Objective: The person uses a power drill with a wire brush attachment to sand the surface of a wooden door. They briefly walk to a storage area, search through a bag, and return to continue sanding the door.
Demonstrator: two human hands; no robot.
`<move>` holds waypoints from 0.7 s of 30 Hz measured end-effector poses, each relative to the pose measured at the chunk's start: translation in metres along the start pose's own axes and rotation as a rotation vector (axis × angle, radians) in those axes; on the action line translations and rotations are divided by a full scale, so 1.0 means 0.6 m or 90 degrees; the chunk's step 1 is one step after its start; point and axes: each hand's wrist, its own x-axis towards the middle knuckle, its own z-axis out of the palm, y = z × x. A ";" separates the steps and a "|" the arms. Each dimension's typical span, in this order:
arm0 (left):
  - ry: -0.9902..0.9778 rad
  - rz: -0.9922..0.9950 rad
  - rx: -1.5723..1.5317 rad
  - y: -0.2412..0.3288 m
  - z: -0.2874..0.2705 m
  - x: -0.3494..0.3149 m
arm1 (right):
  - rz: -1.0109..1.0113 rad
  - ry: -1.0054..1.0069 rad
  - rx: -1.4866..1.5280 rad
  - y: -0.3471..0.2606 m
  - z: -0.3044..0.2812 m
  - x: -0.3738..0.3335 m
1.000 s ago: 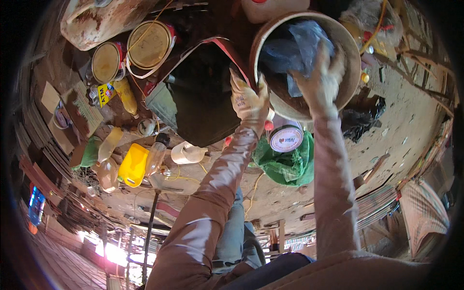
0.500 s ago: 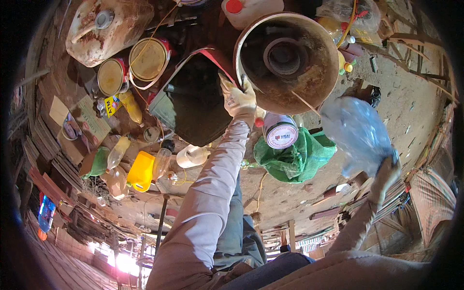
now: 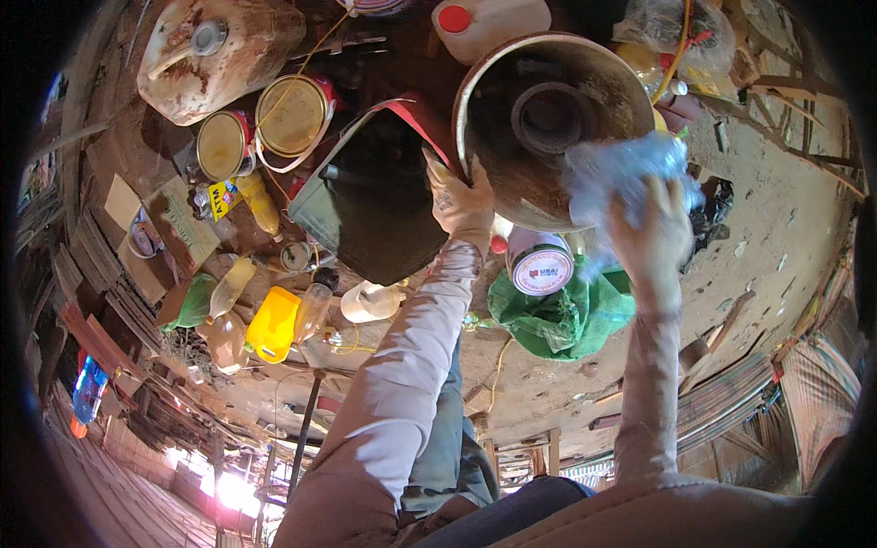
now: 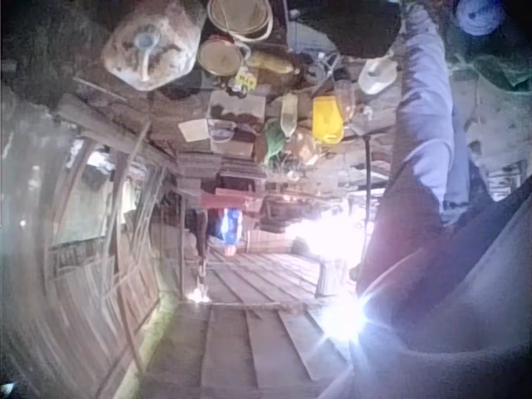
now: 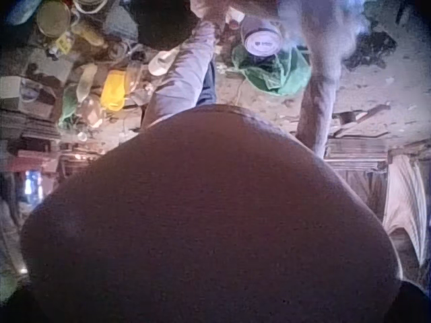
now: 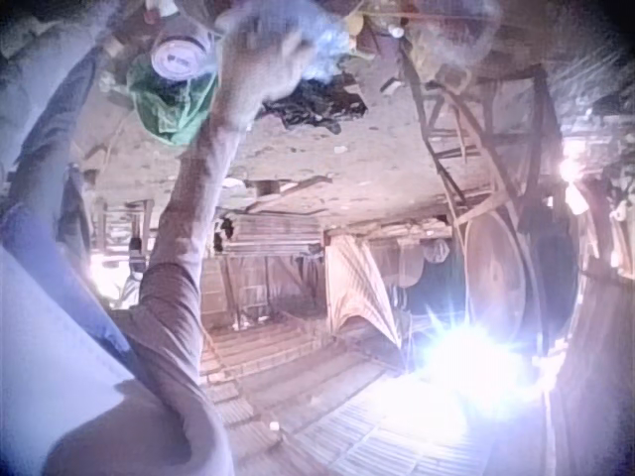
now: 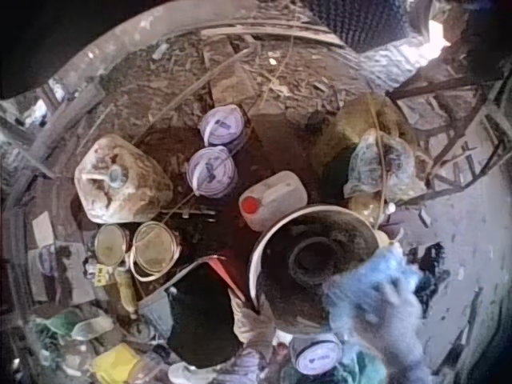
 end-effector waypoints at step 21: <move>0.031 0.015 0.027 -0.001 -0.007 0.007 | -0.302 -0.052 -0.142 0.081 0.158 0.083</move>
